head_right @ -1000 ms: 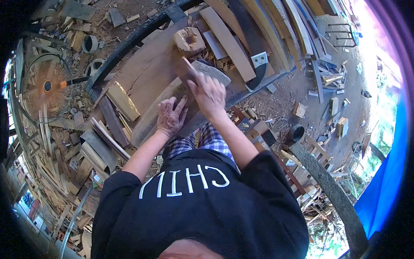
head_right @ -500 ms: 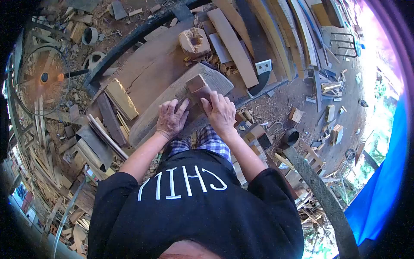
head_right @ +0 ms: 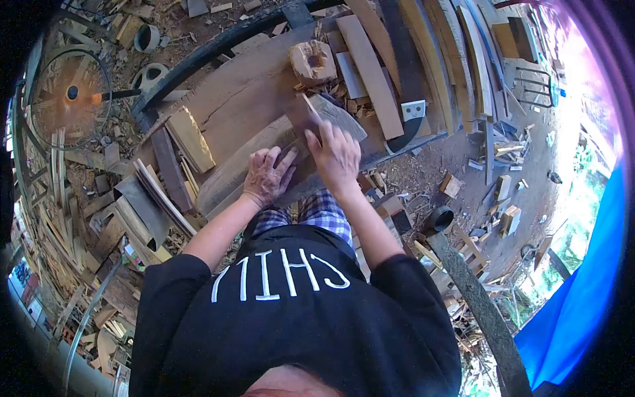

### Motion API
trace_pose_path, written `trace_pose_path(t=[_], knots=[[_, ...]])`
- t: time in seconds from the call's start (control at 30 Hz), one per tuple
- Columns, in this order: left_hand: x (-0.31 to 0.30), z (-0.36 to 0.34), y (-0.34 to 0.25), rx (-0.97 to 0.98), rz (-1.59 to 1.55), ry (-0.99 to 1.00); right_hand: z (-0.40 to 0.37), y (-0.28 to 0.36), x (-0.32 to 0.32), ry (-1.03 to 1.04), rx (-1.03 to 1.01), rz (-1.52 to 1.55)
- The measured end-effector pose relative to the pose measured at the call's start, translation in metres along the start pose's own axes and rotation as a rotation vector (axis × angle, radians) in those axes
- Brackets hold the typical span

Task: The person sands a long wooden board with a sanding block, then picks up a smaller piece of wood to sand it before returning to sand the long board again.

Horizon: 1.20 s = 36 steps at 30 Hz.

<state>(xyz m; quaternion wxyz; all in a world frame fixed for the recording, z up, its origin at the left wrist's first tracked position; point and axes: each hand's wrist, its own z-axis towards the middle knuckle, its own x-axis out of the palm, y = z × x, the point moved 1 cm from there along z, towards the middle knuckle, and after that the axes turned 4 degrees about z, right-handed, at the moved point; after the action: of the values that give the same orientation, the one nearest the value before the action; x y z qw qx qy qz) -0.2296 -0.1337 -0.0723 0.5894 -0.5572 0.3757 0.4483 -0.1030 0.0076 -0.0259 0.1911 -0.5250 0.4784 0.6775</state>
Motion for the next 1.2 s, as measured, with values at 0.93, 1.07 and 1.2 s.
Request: trace_pose_path(t=[0.93, 1.07, 1.2], knots=[[-0.003, 0.0, -0.003, -0.011, 0.011, 0.024, 0.028, 0.013, 0.01, -0.051, -0.111, 0.023], [0.001, -0.002, 0.0, -0.02, -0.002, 0.036, -0.024, -0.015, -0.01, -0.017, -0.018, 0.087], [0.003, -0.002, 0.0, -0.012, -0.002, 0.035, -0.011, -0.009, 0.0, 0.013, -0.013, 0.032]])
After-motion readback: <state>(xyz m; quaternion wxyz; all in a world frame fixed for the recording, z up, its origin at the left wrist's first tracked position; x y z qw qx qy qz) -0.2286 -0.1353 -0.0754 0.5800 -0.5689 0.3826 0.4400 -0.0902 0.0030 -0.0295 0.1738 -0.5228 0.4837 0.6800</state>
